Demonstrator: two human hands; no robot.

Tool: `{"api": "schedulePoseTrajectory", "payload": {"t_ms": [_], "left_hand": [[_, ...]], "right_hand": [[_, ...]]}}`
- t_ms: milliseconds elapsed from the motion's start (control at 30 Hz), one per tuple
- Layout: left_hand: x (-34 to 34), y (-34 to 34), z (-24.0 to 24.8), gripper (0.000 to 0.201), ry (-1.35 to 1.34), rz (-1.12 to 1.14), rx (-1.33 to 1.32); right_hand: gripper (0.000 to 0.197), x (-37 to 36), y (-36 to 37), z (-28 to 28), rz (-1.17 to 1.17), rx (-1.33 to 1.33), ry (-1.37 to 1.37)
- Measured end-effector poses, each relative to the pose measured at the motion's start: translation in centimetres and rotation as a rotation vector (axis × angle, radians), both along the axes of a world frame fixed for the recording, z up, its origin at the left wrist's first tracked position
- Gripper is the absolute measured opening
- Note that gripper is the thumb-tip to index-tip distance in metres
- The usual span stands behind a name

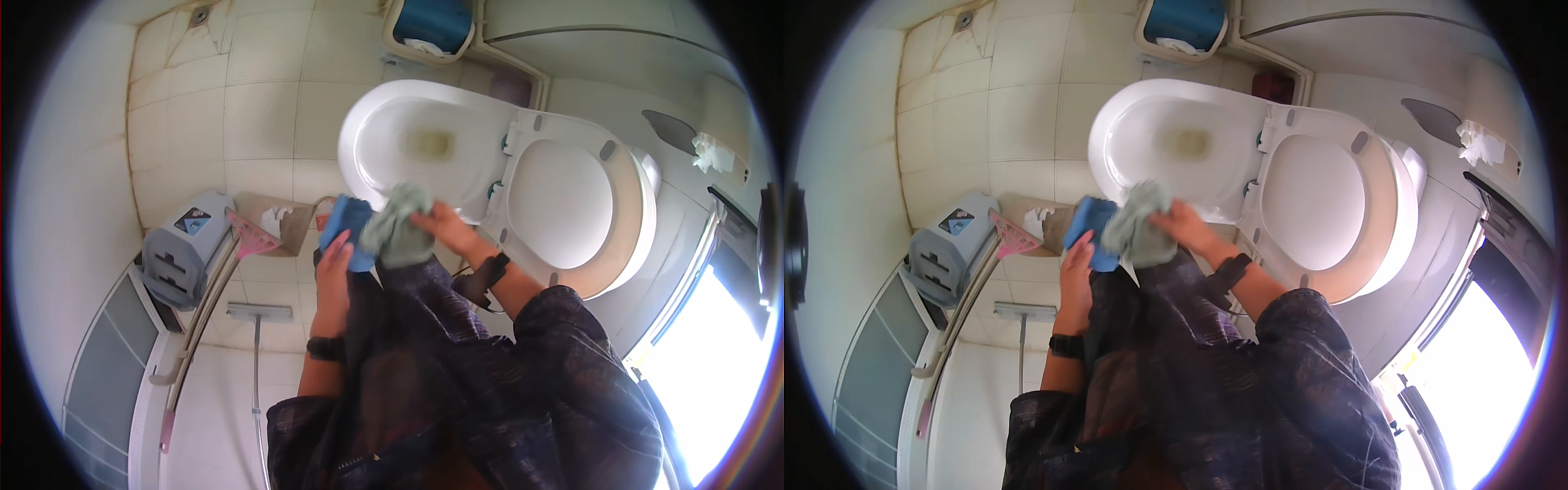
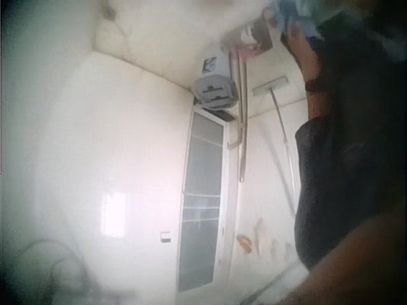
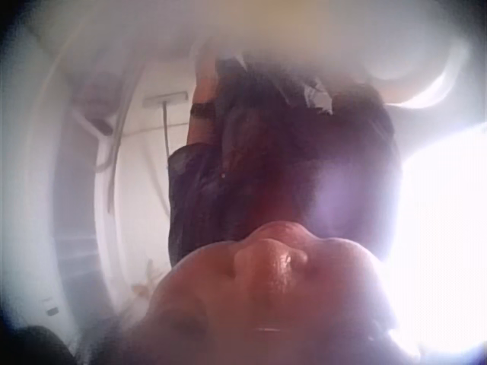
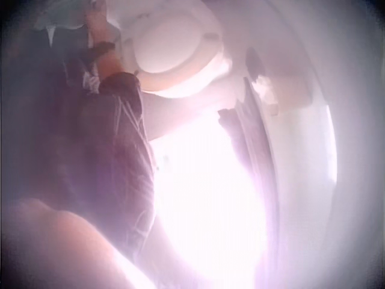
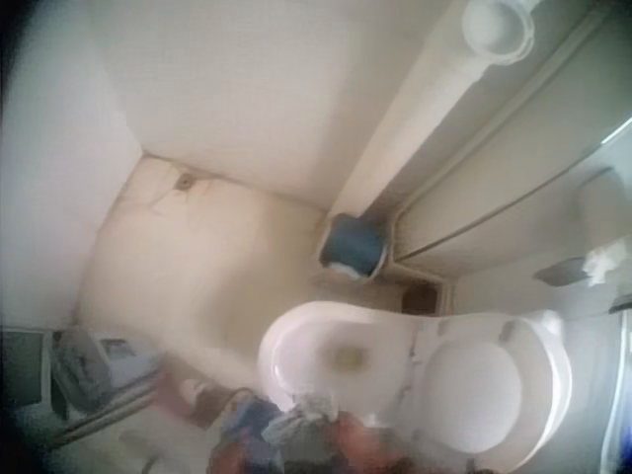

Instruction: The person cleans the toilet lid and the bathroom window using cloths, then wipes the rim of the toilet bowl.

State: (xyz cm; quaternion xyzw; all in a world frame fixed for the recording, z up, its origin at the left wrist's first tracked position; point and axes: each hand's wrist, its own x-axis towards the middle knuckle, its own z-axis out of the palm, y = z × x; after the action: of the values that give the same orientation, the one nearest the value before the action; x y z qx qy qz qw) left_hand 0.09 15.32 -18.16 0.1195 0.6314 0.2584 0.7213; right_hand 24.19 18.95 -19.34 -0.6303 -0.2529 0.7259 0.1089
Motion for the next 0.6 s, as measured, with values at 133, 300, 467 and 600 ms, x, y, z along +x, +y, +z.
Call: {"api": "schedulePoseTrajectory", "payload": {"t_ms": [133, 300, 467, 600], "left_hand": [[-4.8, -4.6, -3.0, 0.034, 0.096, 0.028, -0.014], [-5.8, -8.1, -3.9, 0.037, -0.044, 0.067, -0.196], [-8.1, -14.1, -7.0, 0.037, -0.089, 0.147, -0.404], [-8.5, -16.7, -7.7, 0.038, -0.076, 0.227, -0.398]], "right_hand": [[0.031, 5.4, 2.6, -3.9, -0.497, 0.490, -0.641], [0.033, 15.6, 7.4, -9.8, -0.423, 0.656, -1.201], [0.038, 19.5, 9.7, -19.6, -0.355, 0.286, -1.072], [0.038, 13.6, 13.2, -19.5, -0.560, 0.235, -0.843]]}}
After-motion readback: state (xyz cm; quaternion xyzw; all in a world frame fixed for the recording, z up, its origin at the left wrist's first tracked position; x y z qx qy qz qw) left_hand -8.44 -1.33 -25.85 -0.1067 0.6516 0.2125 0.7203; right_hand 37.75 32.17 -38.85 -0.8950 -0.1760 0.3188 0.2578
